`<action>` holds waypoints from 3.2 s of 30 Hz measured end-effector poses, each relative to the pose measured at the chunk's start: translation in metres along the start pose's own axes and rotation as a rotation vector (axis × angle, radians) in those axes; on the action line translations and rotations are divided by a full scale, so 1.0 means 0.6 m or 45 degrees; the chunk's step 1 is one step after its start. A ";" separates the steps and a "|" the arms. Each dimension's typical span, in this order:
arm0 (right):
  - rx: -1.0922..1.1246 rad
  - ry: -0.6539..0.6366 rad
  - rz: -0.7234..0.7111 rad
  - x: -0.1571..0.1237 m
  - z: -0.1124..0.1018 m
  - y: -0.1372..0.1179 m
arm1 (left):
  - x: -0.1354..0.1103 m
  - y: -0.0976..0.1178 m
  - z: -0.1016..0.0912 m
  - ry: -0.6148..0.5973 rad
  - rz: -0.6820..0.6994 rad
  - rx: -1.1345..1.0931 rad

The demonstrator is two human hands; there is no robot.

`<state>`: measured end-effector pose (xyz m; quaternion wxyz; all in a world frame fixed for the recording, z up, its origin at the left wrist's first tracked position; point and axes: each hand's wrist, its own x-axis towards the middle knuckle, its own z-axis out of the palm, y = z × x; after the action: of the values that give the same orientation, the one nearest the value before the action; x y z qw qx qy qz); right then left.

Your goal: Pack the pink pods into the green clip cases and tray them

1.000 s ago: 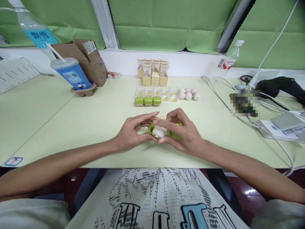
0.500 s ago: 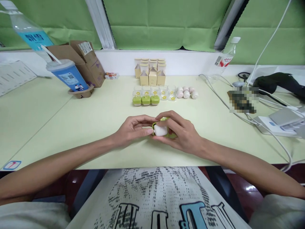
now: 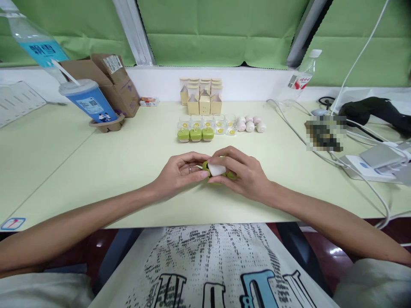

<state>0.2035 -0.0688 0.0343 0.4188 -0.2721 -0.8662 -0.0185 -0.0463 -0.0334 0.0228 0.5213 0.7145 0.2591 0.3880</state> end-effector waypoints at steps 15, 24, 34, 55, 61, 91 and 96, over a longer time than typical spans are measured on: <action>0.129 0.143 0.218 0.019 -0.060 0.073 | 0.012 -0.015 -0.005 0.104 0.054 0.004; -0.424 -0.263 0.524 -0.063 -0.121 0.290 | 0.027 -0.045 -0.028 0.215 0.107 0.041; -0.603 -0.333 0.268 -0.055 -0.049 0.318 | 0.026 -0.056 -0.032 0.208 0.071 0.080; 0.318 0.302 0.347 0.019 -0.041 0.087 | 0.010 -0.025 -0.016 0.001 0.156 -0.051; 0.741 0.160 0.275 0.021 -0.012 0.035 | 0.006 -0.015 -0.010 -0.069 0.132 0.012; 0.505 -0.062 0.051 0.016 -0.014 0.031 | 0.002 -0.017 -0.007 -0.011 0.270 0.058; 0.525 -0.021 0.081 0.014 -0.013 0.028 | 0.001 -0.012 -0.007 0.005 0.283 0.097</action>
<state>0.2131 -0.0526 0.0423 0.4587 -0.2079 -0.8461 0.1748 -0.0491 -0.0285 0.0166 0.4471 0.7574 0.1937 0.4346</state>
